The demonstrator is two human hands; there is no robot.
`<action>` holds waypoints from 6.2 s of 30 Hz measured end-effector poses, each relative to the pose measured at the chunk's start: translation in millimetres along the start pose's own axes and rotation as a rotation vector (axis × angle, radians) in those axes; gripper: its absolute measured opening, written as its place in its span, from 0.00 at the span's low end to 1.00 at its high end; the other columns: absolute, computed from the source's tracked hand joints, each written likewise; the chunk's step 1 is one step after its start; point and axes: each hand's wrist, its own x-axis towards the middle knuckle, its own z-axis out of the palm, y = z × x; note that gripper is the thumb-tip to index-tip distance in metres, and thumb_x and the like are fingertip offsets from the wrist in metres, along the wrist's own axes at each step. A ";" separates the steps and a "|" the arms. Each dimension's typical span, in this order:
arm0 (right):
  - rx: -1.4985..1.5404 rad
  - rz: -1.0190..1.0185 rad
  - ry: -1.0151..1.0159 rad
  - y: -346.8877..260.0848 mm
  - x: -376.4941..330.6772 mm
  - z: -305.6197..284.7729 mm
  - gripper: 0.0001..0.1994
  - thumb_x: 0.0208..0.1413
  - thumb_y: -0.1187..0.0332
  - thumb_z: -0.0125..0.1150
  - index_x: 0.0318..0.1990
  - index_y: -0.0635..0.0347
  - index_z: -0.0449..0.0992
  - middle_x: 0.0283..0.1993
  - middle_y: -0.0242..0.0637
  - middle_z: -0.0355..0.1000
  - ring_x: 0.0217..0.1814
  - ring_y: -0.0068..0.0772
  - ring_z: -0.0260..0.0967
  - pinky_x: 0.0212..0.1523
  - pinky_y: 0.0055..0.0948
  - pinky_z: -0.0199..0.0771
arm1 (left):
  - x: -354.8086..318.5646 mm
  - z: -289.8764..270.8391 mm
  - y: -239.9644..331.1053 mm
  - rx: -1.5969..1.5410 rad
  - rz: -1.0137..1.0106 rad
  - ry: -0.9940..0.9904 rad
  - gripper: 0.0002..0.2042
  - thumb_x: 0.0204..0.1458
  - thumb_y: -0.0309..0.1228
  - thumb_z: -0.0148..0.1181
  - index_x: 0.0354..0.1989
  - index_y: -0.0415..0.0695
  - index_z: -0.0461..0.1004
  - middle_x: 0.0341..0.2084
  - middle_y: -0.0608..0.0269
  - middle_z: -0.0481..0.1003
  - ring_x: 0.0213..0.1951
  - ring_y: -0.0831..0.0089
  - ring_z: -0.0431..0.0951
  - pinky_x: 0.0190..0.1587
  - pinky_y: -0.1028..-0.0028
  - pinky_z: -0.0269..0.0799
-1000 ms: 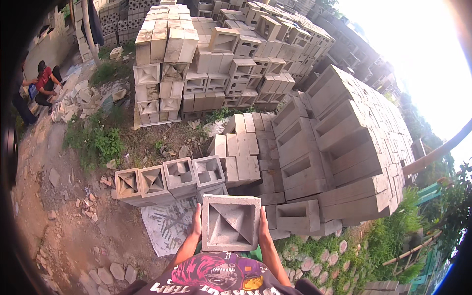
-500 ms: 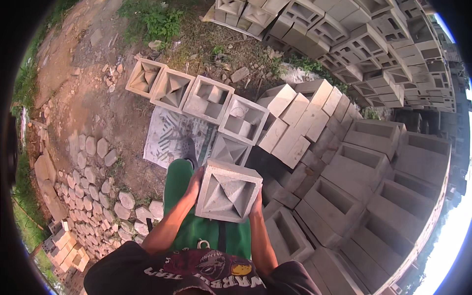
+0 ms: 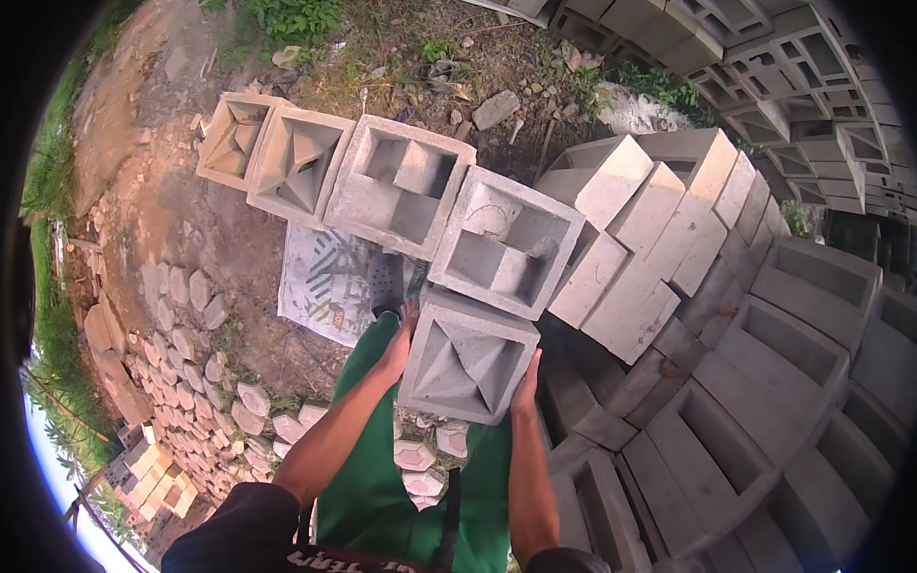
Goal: The person picks up concrete blocks from a pile and stacks them on top of a base of other blocks.
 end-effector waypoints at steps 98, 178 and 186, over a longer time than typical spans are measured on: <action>-1.395 0.466 -0.538 137.6 -194.5 316.2 0.17 0.42 0.57 0.71 0.31 0.59 0.72 0.27 0.31 0.71 0.28 0.23 0.70 0.32 0.23 0.75 | -364.9 -203.4 -61.0 -0.077 -0.014 0.794 0.13 0.33 0.39 0.72 0.20 0.42 0.78 0.13 0.61 0.75 0.16 0.71 0.74 0.23 0.72 0.68; -2.717 0.088 -2.881 1215.4 -1221.9 87.5 0.11 0.52 0.60 0.55 0.37 0.58 0.72 0.31 0.30 0.73 0.28 0.23 0.69 0.26 0.28 0.70 | -1015.9 -141.6 -620.4 -2.697 -1.601 1.549 0.22 0.27 0.44 0.70 0.16 0.35 0.70 0.15 0.55 0.72 0.20 0.63 0.72 0.29 0.63 0.68; -2.707 0.223 -2.724 1258.0 -1308.6 -39.9 0.13 0.51 0.60 0.59 0.34 0.61 0.75 0.26 0.31 0.72 0.22 0.21 0.68 0.18 0.23 0.67 | -993.7 -54.7 -771.1 -2.770 -1.189 1.494 0.24 0.53 0.44 0.46 0.19 0.32 0.73 0.15 0.56 0.73 0.21 0.61 0.74 0.26 0.61 0.68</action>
